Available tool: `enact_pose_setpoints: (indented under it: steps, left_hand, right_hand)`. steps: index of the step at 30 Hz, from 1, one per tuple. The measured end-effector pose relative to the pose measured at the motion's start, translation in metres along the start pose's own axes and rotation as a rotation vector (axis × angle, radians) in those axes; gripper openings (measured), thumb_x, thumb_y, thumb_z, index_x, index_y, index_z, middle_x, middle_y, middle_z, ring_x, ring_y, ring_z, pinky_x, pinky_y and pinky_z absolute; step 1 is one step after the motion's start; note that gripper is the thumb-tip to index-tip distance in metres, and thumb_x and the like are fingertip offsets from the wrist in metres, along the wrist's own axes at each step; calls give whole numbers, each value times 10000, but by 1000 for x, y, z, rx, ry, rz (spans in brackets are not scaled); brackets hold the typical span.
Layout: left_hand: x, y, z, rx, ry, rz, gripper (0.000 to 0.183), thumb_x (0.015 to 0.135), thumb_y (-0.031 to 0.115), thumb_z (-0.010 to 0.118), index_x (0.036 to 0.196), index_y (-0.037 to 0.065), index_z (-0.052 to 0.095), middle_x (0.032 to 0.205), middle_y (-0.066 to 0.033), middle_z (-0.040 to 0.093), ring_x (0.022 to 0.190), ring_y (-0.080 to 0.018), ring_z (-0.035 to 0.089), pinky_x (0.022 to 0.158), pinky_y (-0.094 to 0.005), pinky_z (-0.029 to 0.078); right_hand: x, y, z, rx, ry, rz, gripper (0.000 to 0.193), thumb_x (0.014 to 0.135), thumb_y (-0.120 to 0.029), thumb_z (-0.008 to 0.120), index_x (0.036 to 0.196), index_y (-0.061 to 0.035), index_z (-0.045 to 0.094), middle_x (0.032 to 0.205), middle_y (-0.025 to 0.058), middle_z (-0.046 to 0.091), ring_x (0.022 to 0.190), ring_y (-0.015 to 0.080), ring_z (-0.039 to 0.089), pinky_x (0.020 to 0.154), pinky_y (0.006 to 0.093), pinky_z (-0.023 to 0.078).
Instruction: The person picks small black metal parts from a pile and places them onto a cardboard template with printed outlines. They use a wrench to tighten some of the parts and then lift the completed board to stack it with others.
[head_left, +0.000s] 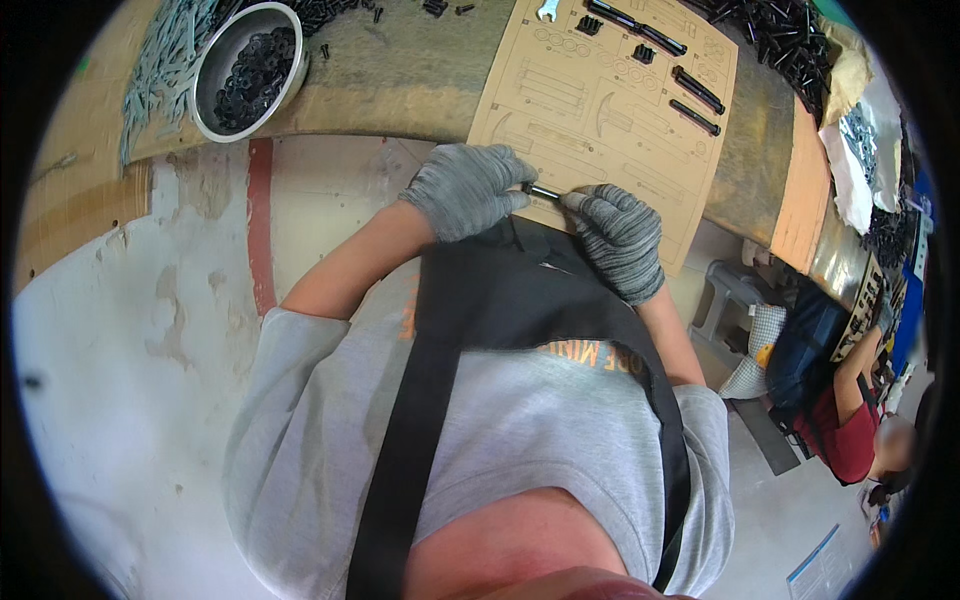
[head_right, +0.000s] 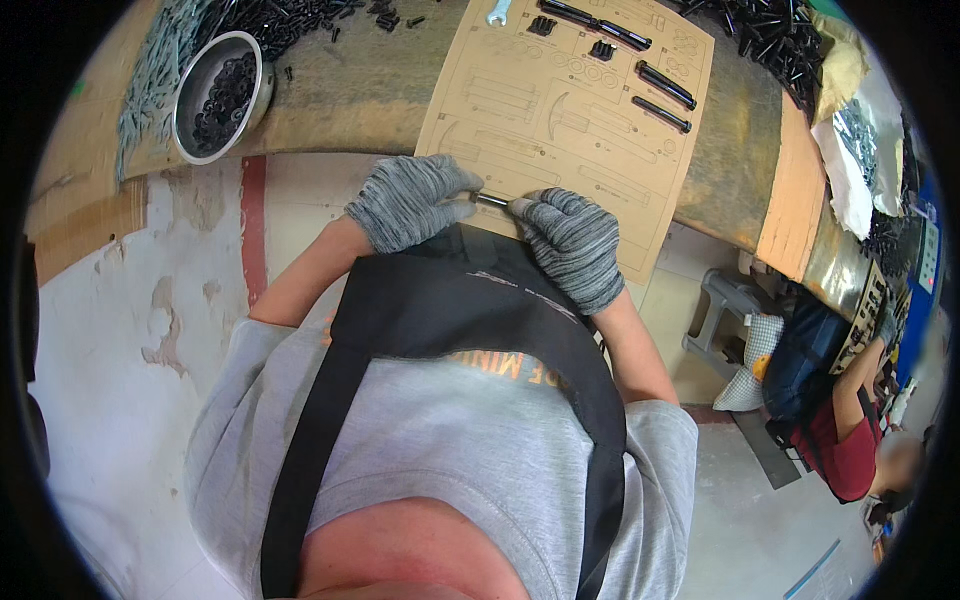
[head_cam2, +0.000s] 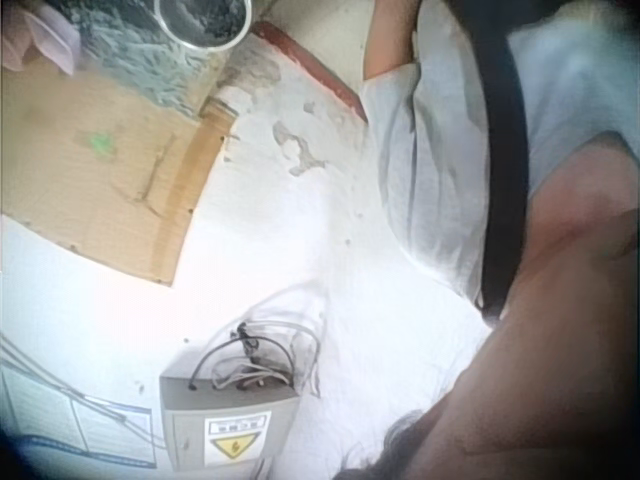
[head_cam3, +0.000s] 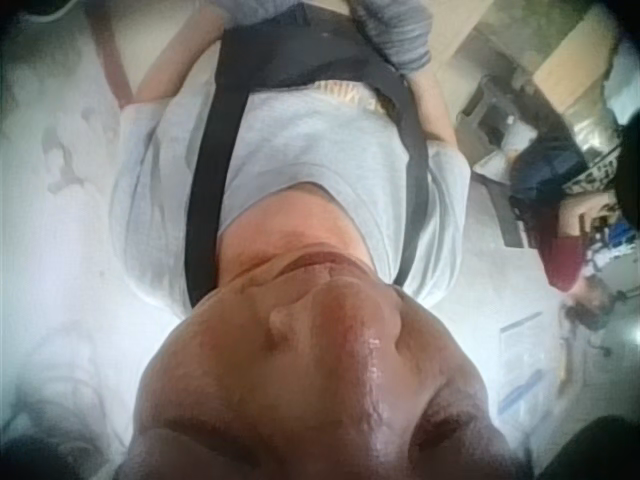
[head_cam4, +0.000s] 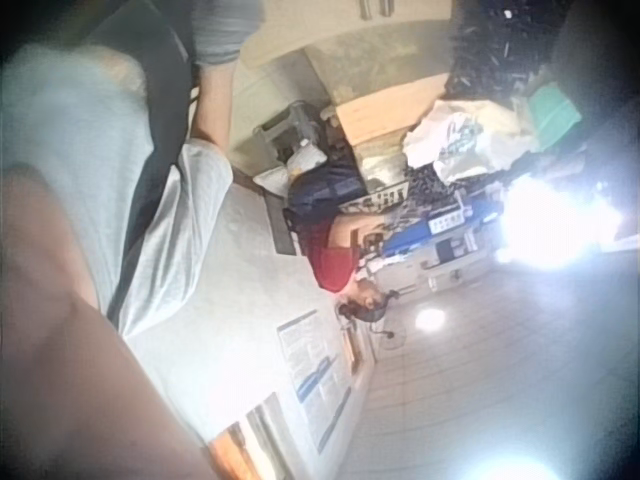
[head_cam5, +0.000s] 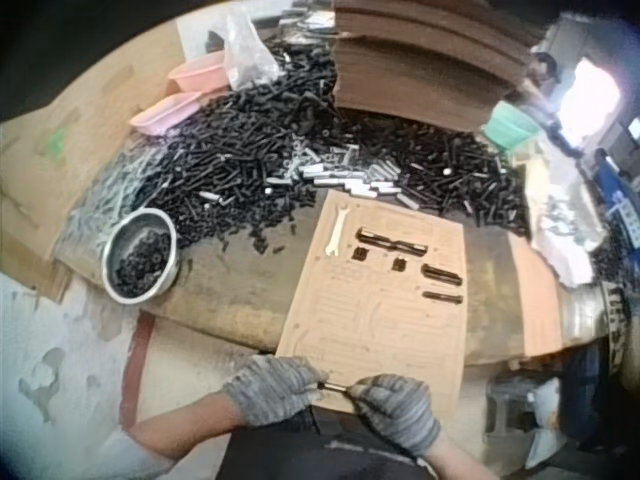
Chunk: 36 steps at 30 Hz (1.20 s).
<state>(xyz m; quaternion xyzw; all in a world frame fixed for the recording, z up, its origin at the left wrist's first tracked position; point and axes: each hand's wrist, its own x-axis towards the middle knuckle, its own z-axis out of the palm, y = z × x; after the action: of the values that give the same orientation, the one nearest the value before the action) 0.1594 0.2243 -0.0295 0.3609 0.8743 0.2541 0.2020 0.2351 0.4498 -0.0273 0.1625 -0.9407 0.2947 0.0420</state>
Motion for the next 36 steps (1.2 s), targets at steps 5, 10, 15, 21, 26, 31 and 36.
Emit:
enact_pose_setpoints:
  steps: [5,10,15,21,26,31,36]
  left_hand:
    - [2,2,-3,-2,17,20,288,857,333,567,1010,103,652,936,-105,640,874,-295,624,761,-408,484]
    - [29,-8,-46,-60,7,33,454,823,424,620,1111,74,640,1031,-137,645,949,-294,625,854,-369,484]
    - [131,-47,-107,-80,369,-143,407,846,368,628,1130,78,637,1107,-119,641,1046,-262,605,899,-357,472]
    - [260,-90,-143,590,284,-283,278,856,231,510,1029,83,670,994,-153,666,939,-318,638,818,-422,509]
    - [280,-100,-137,690,345,-310,239,848,144,503,984,80,690,957,-175,670,882,-327,656,758,-435,532]
    - [252,-105,-146,576,373,-316,233,861,192,511,991,100,682,984,-142,660,938,-316,631,819,-425,503]
    - [254,-112,-160,444,573,-232,268,868,266,535,1068,154,671,1095,-93,636,1041,-283,583,897,-402,468]
  right_hand:
    - [4,-5,-3,-51,-24,2,137,770,-189,685,900,-146,698,779,49,651,703,243,630,584,348,496]
    - [17,11,-29,88,100,97,219,794,-160,687,1004,-104,665,874,87,653,741,255,636,660,342,513]
    - [47,74,-71,165,465,332,167,816,-79,662,974,-25,677,869,127,655,784,223,640,716,313,506]
    - [164,129,-81,-38,341,176,159,839,-135,625,983,-106,686,954,100,666,861,270,644,756,354,509]
    - [268,145,-56,-548,-72,134,219,847,-158,593,1052,-160,669,1005,79,660,922,281,628,787,391,520]
    - [300,147,-42,-689,-171,166,215,828,-188,604,1031,-152,662,909,96,674,826,302,646,741,405,532]
    - [280,131,-58,-629,20,57,147,830,-187,587,941,-116,653,849,99,667,792,296,647,700,422,518]
